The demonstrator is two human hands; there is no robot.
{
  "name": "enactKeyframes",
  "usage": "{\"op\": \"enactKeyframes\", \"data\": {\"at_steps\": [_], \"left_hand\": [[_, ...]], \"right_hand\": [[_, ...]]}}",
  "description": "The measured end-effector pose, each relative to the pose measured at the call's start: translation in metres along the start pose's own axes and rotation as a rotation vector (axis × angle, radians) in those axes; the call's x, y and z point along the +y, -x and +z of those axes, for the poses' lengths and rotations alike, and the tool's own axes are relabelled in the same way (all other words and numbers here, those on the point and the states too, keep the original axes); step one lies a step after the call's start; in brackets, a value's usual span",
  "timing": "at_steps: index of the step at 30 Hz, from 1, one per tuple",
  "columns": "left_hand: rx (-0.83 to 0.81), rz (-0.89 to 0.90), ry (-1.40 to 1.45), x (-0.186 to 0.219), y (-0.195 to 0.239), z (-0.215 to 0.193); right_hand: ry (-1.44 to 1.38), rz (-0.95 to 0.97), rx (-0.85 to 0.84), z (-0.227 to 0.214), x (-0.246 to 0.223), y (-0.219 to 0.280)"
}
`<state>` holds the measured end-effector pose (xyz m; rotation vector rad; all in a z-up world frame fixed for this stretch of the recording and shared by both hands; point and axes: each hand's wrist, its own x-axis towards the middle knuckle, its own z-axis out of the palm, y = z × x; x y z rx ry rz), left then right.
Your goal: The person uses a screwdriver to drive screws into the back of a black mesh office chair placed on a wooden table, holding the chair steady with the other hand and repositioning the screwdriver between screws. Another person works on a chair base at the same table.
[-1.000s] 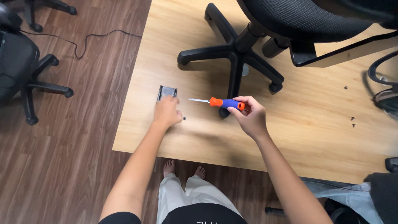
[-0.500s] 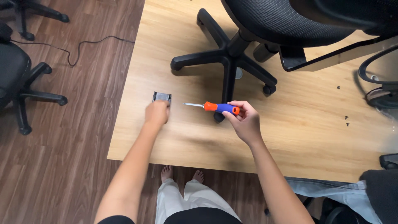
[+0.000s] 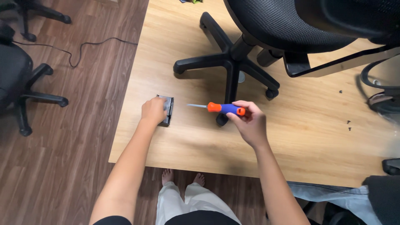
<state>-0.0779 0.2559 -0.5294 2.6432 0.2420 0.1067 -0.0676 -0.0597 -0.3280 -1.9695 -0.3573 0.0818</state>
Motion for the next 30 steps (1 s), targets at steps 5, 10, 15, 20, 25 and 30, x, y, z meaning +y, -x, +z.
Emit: {"op": "enactKeyframes", "data": {"at_steps": [5,10,15,20,25,30], "left_hand": [[0.120,0.241,0.129,0.057,-0.010,-0.091],[0.200,0.511,0.190,0.130,-0.015,-0.180],[0.266,0.755,0.192,0.212,-0.001,-0.250],[0.401,0.942,0.134,0.293,0.024,-0.303],[0.529,1.158,0.164,0.368,0.044,-0.348],[0.754,1.291,0.187,0.430,0.041,-0.361]], "right_hand": [[-0.063,-0.106,0.099,-0.018,-0.013,0.005],[-0.083,-0.181,0.219,-0.051,-0.043,0.011],[-0.123,-0.270,0.356,-0.091,-0.093,0.027],[-0.193,-0.485,0.416,-0.134,-0.128,0.047],[-0.206,-0.605,0.516,-0.178,-0.156,0.066],[-0.209,-0.687,0.651,-0.221,-0.166,0.073]]}}
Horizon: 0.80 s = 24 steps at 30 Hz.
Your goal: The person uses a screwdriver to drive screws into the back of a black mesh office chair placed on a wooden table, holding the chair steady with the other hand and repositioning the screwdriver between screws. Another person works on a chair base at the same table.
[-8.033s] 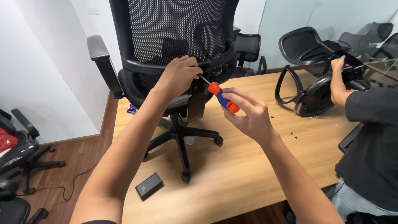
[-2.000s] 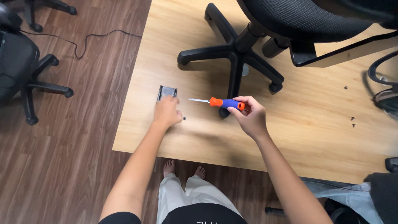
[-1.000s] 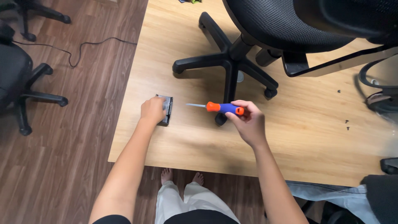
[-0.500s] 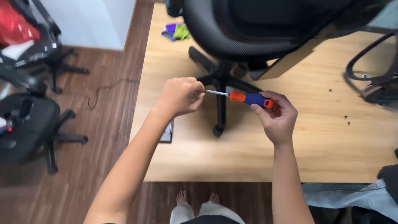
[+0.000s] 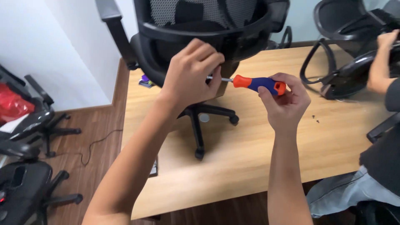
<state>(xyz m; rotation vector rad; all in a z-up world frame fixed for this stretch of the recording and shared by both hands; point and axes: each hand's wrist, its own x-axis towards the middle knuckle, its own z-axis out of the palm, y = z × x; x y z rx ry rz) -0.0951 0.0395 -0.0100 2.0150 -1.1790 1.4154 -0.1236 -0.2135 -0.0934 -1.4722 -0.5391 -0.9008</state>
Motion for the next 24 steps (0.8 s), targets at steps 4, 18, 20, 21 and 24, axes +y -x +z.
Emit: {"op": "enactKeyframes", "data": {"at_steps": [4,18,20,21,24], "left_hand": [[-0.013,-0.012,-0.052,-0.004,-0.029,0.028],[-0.358,-0.149,-0.251,-0.033,-0.043,0.097],[-0.343,-0.184,-0.262,-0.031,-0.043,0.100],[-0.328,-0.222,-0.264,-0.030,-0.044,0.101],[-0.265,-0.213,-0.232,-0.034,-0.041,0.097]], "right_hand": [[-0.014,-0.149,0.018,-0.017,-0.003,-0.019],[-0.049,-0.165,0.275,-0.026,0.014,-0.035],[-0.091,-0.138,0.267,-0.022,0.026,-0.031],[-0.124,-0.107,0.258,-0.021,0.032,-0.030],[-0.143,-0.139,0.238,-0.013,0.037,-0.028]]}}
